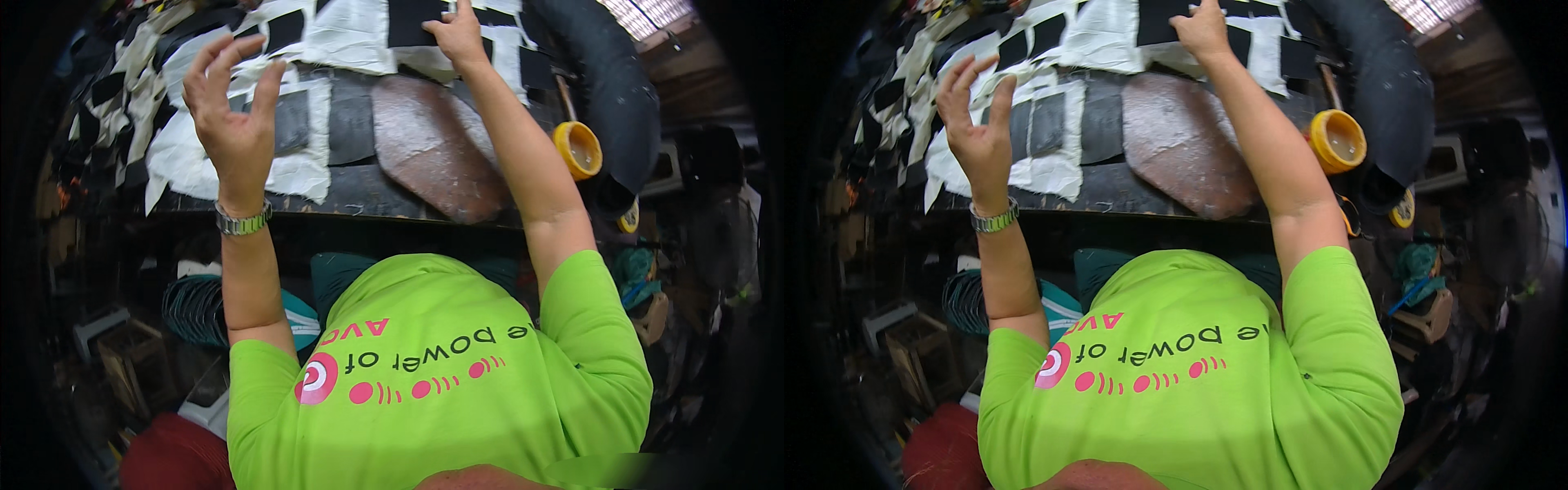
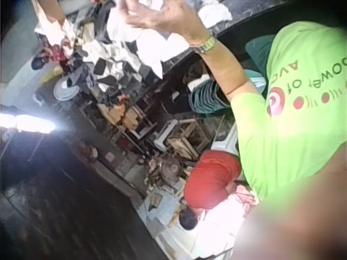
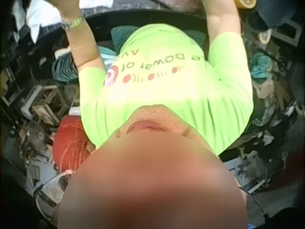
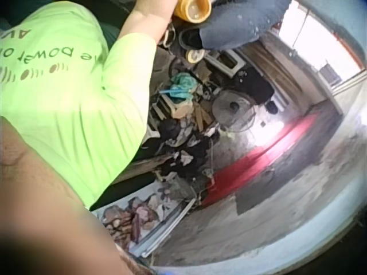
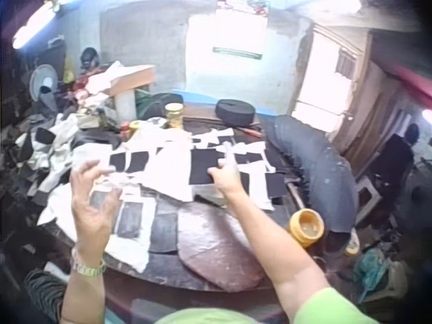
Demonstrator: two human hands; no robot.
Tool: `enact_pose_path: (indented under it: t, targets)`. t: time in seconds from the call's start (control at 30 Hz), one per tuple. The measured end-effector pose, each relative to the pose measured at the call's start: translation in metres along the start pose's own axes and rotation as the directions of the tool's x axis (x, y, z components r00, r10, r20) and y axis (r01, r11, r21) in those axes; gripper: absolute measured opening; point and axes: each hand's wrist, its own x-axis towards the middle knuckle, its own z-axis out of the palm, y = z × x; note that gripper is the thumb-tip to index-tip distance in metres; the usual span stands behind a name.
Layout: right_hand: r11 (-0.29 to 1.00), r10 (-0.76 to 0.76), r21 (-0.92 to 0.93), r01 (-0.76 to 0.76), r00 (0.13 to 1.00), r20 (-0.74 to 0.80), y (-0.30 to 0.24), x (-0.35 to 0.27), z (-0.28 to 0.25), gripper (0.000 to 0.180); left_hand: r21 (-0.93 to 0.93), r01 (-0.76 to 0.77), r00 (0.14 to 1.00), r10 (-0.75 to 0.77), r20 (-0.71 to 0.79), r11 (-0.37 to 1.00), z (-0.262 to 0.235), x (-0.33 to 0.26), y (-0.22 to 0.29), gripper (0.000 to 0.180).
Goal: The person places black foam pieces onto white fabric squares on a workbench, then inserts the fabric into a helmet shell and trims the excess with scissors.
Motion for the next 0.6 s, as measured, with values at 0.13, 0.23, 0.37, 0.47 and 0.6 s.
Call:
enact_pose_path:
  t: [0.13, 0.23, 0.37, 0.47, 0.6]
  targets:
    - [0.508, -0.495, -0.807, 0.302, 0.869, 0.014, -0.011, -0.030, 0.027, 0.087, 0.032, 0.297, 0.953, -0.298, 0.047, 0.954, -0.044, -0.058, -0.025, 0.025]
    - [0.596, -0.664, -0.409, 0.691, 0.711, 0.233, -0.032, -0.068, 0.058, 0.092, 0.118, 0.461, 0.878, -0.471, 0.081, 0.880, -0.065, -0.100, -0.041, 0.023]
    - [0.711, -0.640, 0.124, 0.692, 0.563, 0.523, -0.059, -0.117, 0.114, 0.092, 0.154, 0.480, 0.853, -0.500, 0.147, 0.864, -0.071, -0.132, -0.055, 0.023]
    - [0.668, -0.658, 0.134, 0.732, 0.496, 0.566, -0.073, -0.122, 0.163, 0.092, 0.334, 0.396, 0.860, -0.473, 0.192, 0.855, -0.068, -0.138, -0.061, 0.024]
    - [0.620, -0.616, 0.061, 0.782, 0.437, 0.656, -0.082, -0.120, 0.218, 0.094, 0.517, 0.278, 0.839, -0.467, 0.279, 0.809, -0.061, -0.141, -0.063, 0.041]
